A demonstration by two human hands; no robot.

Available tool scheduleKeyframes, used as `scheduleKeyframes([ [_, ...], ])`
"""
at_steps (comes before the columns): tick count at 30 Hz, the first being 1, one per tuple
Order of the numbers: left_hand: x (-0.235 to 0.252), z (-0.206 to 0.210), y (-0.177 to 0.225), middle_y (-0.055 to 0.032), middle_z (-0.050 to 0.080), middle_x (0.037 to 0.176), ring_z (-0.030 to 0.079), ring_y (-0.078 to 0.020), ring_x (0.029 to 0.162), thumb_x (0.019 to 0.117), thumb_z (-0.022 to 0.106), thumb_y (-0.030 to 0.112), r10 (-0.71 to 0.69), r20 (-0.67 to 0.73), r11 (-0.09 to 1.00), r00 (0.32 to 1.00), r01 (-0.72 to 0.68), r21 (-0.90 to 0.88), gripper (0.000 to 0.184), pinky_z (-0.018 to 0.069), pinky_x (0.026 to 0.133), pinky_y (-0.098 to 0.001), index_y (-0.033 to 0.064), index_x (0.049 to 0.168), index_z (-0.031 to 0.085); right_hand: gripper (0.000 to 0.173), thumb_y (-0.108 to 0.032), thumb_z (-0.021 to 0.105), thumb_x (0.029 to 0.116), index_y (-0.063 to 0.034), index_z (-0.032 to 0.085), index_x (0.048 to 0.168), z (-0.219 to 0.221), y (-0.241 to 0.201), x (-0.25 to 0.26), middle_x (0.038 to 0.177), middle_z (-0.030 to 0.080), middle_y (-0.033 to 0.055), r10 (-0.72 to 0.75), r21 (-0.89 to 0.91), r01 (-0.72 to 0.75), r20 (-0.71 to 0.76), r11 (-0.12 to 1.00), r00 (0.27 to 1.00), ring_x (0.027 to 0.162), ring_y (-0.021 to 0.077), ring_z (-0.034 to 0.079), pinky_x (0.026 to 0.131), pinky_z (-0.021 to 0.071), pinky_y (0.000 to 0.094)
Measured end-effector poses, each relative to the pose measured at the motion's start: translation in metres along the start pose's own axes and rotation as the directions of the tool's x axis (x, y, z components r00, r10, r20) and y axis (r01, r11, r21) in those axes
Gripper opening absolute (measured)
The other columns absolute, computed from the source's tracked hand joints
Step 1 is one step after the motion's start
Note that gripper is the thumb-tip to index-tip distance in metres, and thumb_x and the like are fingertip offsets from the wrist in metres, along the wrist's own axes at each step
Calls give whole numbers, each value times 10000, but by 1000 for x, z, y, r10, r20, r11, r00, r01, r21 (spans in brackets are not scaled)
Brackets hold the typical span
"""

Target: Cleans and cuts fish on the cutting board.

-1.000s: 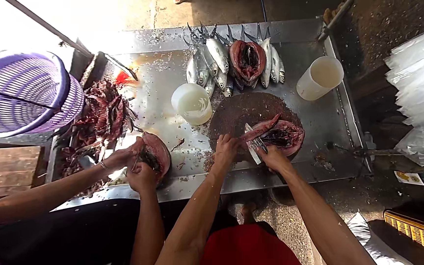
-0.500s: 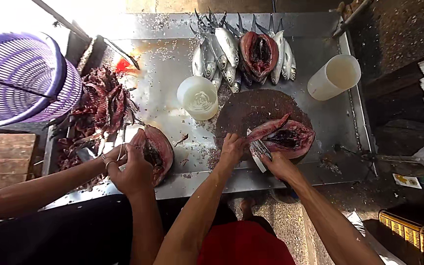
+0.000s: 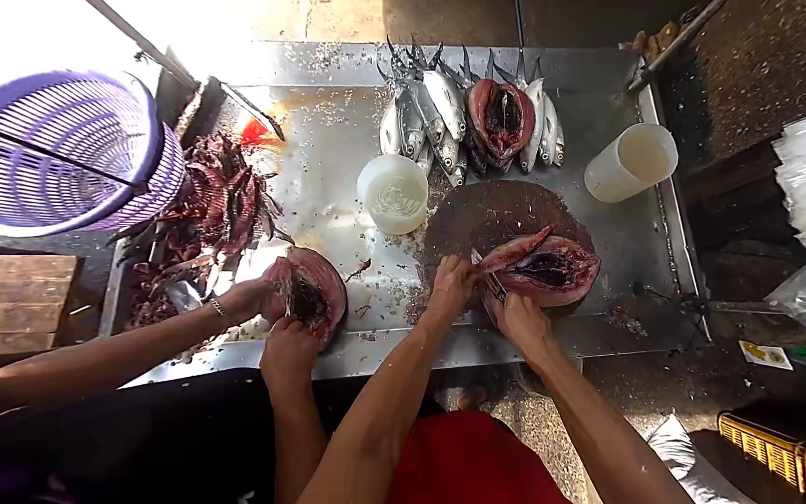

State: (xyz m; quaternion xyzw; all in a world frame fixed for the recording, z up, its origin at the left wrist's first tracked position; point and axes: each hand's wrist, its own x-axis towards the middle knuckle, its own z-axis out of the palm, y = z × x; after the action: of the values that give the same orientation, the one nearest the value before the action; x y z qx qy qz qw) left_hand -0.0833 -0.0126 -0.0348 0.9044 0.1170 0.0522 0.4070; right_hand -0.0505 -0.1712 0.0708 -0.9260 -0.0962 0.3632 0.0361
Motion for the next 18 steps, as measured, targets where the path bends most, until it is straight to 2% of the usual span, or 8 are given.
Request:
scheduleKeyframes([
  [4, 6, -13, 8, -191, 643, 1301, 551, -365, 1296, 939, 664, 224, -29, 72, 1000, 997, 29, 3, 425, 416, 1139, -480, 32, 1316, 627, 487, -413, 436, 1080, 5, 651, 1207, -11, -8, -23, 1201, 687, 230, -25, -113, 23, -17, 993, 1000, 1141, 392, 674, 902, 542, 590],
  [6, 7, -21, 15, -180, 620, 1360, 524, -372, 1334, 942, 662, 221, -59, 176, 997, 983, 51, 54, 504, 394, 1121, -563, 58, 1407, 559, 476, -403, 448, 1080, 5, 647, 1225, -11, -13, -24, 1222, 681, 232, -21, -131, 19, -14, 991, 1000, 1153, 393, 670, 912, 540, 592],
  [8, 14, -26, 25, -163, 625, 1353, 538, -351, 1322, 959, 635, 223, -85, 241, 994, 967, 65, 89, 480, 389, 1103, -588, 79, 1409, 550, 480, -414, 461, 1072, 2, 653, 1215, -9, -15, -23, 1214, 687, 231, 10, -120, -12, -19, 993, 1000, 1147, 398, 672, 912, 540, 596],
  [10, 21, -33, 39, -181, 654, 1291, 588, -339, 1265, 963, 635, 228, -69, 255, 998, 964, 66, 22, 421, 421, 1085, -570, 35, 1335, 601, 503, -437, 470, 1065, 8, 659, 1203, -4, -13, -21, 1190, 694, 239, 29, -110, -32, -28, 993, 999, 1131, 411, 679, 902, 543, 606],
  [12, 32, -47, 52, -196, 696, 1174, 663, -316, 1141, 938, 664, 211, 21, 190, 992, 982, 3, -125, 366, 494, 1034, -502, -15, 1226, 667, 522, -448, 480, 1063, 23, 656, 1204, -3, -12, -20, 1185, 692, 260, 36, -97, -38, -24, 995, 999, 1129, 427, 677, 910, 538, 622],
  [14, 48, -76, 65, -198, 712, 1104, 689, -294, 1058, 913, 687, 172, 102, 70, 967, 992, -82, -242, 334, 528, 987, -451, -41, 1171, 695, 537, -458, 496, 1058, 35, 657, 1194, -3, -10, -18, 1167, 691, 273, 24, -81, -26, -28, 996, 999, 1114, 440, 677, 899, 535, 635],
  [16, 63, -120, 71, -184, 725, 1089, 699, -274, 1034, 899, 708, 145, 144, -73, 953, 987, -158, -257, 325, 545, 966, -437, -37, 1170, 707, 538, -465, 508, 1053, 35, 665, 1173, -1, -10, -16, 1139, 698, 273, 22, -76, -25, -30, 997, 999, 1093, 443, 685, 882, 540, 636],
  [18, 78, -168, 63, -170, 721, 1034, 703, -259, 960, 875, 751, 88, 204, -266, 942, 942, -263, -210, 288, 573, 897, -432, -36, 1133, 718, 535, -462, 513, 1052, 38, 671, 1153, -2, -9, -14, 1121, 705, 268, 25, -81, -26, -21, 996, 999, 1083, 438, 691, 878, 543, 631],
])
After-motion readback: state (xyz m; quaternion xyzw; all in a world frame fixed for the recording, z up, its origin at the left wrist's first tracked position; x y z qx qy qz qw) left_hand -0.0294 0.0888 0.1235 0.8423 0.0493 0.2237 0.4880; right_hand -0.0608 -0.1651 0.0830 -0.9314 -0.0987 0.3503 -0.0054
